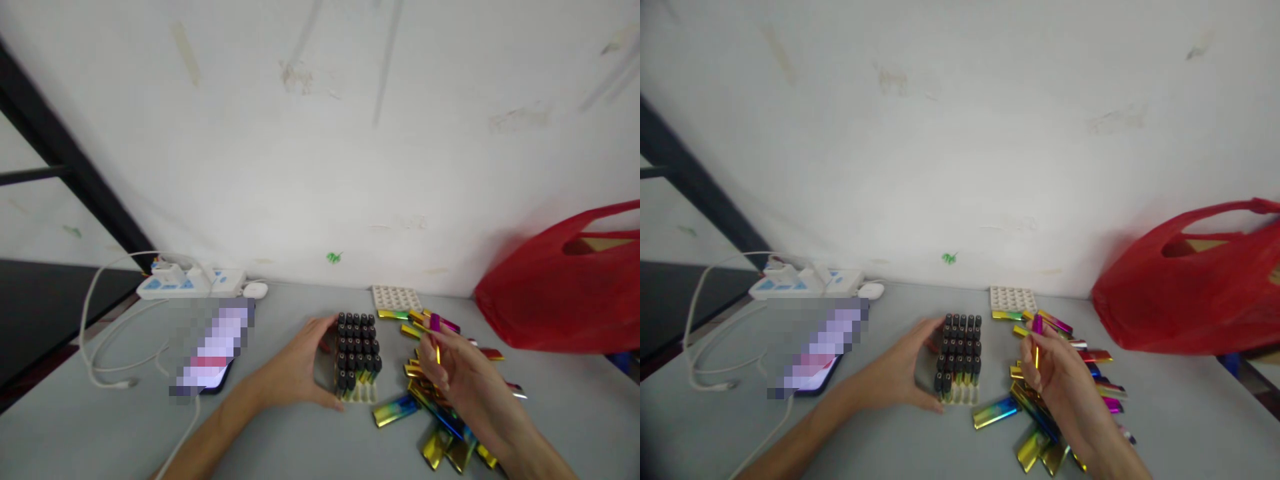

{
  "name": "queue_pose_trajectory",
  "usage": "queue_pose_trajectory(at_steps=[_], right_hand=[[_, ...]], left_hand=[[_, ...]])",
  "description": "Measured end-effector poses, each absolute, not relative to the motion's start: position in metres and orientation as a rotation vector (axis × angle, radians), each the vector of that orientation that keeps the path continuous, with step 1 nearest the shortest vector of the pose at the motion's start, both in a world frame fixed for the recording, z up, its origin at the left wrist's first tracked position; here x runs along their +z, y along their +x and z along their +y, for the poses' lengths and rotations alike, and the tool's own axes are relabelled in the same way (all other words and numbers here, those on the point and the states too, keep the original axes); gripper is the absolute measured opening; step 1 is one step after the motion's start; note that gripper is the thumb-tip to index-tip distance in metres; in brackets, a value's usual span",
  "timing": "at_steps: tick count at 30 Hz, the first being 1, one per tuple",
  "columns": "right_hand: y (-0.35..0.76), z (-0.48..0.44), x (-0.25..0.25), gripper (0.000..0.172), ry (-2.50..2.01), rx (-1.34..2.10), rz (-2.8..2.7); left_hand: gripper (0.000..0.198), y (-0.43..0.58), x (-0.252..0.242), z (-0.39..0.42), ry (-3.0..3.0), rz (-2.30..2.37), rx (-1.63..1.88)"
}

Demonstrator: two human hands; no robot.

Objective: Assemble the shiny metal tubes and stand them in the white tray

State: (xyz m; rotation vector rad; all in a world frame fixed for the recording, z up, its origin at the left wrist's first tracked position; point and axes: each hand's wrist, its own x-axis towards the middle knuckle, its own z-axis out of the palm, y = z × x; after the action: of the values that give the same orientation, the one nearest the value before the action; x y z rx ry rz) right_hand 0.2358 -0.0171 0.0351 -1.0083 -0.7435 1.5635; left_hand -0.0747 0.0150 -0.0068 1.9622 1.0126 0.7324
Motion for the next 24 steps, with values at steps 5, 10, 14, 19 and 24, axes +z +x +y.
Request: queue_pose_trajectory(at_steps=[5, 10, 14, 19, 24], right_hand=[[0.2351, -0.0192, 0.0397, 0.026, -1.008, 1.574, -0.764], [0.2338, -0.0214, 0.0398, 0.029, -1.034, 1.567, -0.745], [0.234, -0.0226, 0.0377, 0.023, -1.016, 1.61, -0.658], [0.2342, -0.0231, 0.0392, 0.021, -0.952, 1.644, -0.673], [0.2345, -0.0223, 0.0444, 0.034, -0.873, 1.728, -0.592]], left_hand=[[0.137, -0.0744, -0.0073, 0.0152, 1.96, 1.008, 0.733], [0.135, -0.0741, -0.007, 0.0153, 1.948, 0.992, 0.746], [0.136, -0.0745, -0.0061, 0.0148, 1.953, 1.003, 0.734], [0.136, -0.0747, -0.0057, 0.014, 1.949, 1.009, 0.729], [0.136, -0.0748, -0.0076, 0.0146, 1.952, 0.997, 0.751]])
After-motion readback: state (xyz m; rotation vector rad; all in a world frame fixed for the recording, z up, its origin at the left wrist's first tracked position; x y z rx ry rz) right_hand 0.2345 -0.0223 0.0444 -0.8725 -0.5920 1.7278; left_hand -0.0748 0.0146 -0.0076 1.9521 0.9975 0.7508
